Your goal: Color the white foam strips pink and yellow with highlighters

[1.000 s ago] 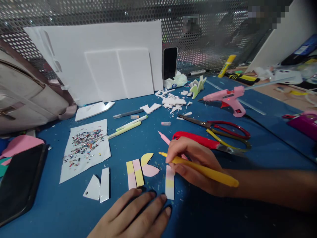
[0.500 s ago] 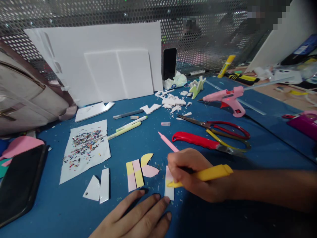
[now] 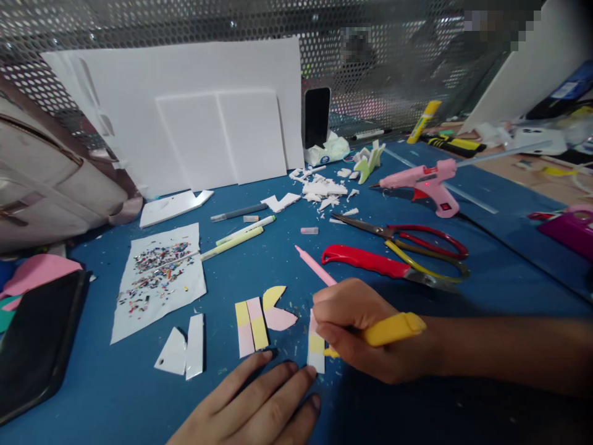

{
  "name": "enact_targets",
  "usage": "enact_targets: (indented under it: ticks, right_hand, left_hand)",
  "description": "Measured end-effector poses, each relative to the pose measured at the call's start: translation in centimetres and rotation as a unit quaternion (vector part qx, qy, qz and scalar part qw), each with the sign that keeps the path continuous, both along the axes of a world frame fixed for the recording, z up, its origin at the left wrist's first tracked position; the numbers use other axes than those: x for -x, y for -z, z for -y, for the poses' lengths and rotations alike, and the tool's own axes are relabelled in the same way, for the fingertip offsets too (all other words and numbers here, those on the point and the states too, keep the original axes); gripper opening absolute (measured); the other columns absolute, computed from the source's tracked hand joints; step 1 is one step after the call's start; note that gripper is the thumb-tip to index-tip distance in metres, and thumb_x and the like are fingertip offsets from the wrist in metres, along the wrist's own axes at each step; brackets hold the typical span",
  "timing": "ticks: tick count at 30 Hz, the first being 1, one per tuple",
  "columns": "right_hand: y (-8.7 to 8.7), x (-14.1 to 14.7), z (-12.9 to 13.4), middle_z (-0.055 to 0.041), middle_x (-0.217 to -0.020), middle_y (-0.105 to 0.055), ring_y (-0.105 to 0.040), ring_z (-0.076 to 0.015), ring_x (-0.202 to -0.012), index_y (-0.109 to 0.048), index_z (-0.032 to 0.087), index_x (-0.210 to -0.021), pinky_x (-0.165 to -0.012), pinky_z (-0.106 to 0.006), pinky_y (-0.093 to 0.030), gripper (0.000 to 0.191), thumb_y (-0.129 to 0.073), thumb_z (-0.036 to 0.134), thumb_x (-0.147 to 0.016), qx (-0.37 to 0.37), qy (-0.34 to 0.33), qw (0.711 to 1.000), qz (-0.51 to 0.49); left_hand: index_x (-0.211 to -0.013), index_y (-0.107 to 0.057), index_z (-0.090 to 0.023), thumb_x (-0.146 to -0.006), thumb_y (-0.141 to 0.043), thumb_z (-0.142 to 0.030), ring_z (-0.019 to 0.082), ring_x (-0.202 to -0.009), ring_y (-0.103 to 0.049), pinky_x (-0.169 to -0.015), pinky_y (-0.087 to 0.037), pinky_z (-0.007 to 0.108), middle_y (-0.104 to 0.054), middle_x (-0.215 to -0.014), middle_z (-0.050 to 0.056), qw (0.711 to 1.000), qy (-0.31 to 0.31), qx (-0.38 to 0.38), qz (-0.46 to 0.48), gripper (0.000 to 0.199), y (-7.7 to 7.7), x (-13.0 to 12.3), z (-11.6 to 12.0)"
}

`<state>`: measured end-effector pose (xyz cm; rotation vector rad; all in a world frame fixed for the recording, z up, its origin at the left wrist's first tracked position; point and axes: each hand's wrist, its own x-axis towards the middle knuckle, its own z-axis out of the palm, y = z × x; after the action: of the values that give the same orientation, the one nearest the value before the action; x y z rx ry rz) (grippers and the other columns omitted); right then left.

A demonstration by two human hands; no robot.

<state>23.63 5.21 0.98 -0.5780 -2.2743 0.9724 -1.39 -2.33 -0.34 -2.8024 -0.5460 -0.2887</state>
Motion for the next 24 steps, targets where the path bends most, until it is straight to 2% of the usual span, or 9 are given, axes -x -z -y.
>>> enact_targets:
  ticks: [6,14,19,24]
  right_hand:
    - [0.0,0.04,0.0,0.0059,-0.056,-0.033,-0.034,-0.0113,-0.052,-0.029,0.021,-0.065,-0.051,-0.027,-0.024,0.034,-0.046,0.024,-0.094,-0.005,-0.005,1.0,0.02]
    - [0.0,0.14,-0.2,0.0055,-0.056,-0.034,-0.034,-0.011,-0.051,-0.029,0.021,-0.065,-0.051,-0.027,-0.023,0.033,-0.048,0.024,-0.092,-0.013,-0.014,1.0,0.004]
    - [0.16,0.14,-0.2,0.0055,-0.057,-0.034,-0.033,-0.0106,-0.052,-0.028,0.021,-0.066,-0.052,-0.026,-0.023,0.034,-0.05,0.025,-0.091,-0.011,-0.022,1.0,0.005]
    - [0.16,0.14,-0.19,0.0058,-0.057,-0.033,-0.032,-0.011,-0.053,-0.027,0.022,-0.066,-0.051,-0.027,-0.023,0.034,-0.051,0.026,-0.09,-0.004,-0.041,0.999,0.003]
  left_hand:
    - [-0.14,-0.054,-0.028,-0.11,-0.028,-0.027,0.012,-0.131,-0.054,-0.125,-0.01,0.042,-0.056,-0.145,-0.005,1.0,-0.003,0.006,0.006,0.04,0.16,-0.07,0.15]
    - [-0.132,-0.062,-0.028,-0.109,-0.033,-0.027,0.009,-0.122,-0.061,-0.125,-0.014,0.038,-0.062,-0.137,-0.005,0.999,0.002,0.01,0.034,0.037,-0.52,-0.38,-0.23]
    - [-0.133,-0.062,-0.029,-0.109,-0.033,-0.027,0.009,-0.123,-0.06,-0.125,-0.013,0.037,-0.063,-0.136,-0.006,0.999,0.0,0.009,0.035,0.037,-0.49,-0.28,-0.06]
    - [-0.141,-0.054,-0.028,-0.11,-0.031,-0.031,0.011,-0.131,-0.055,-0.125,-0.011,0.041,-0.056,-0.145,-0.005,1.0,0.004,0.016,0.006,0.039,0.01,0.12,0.22]
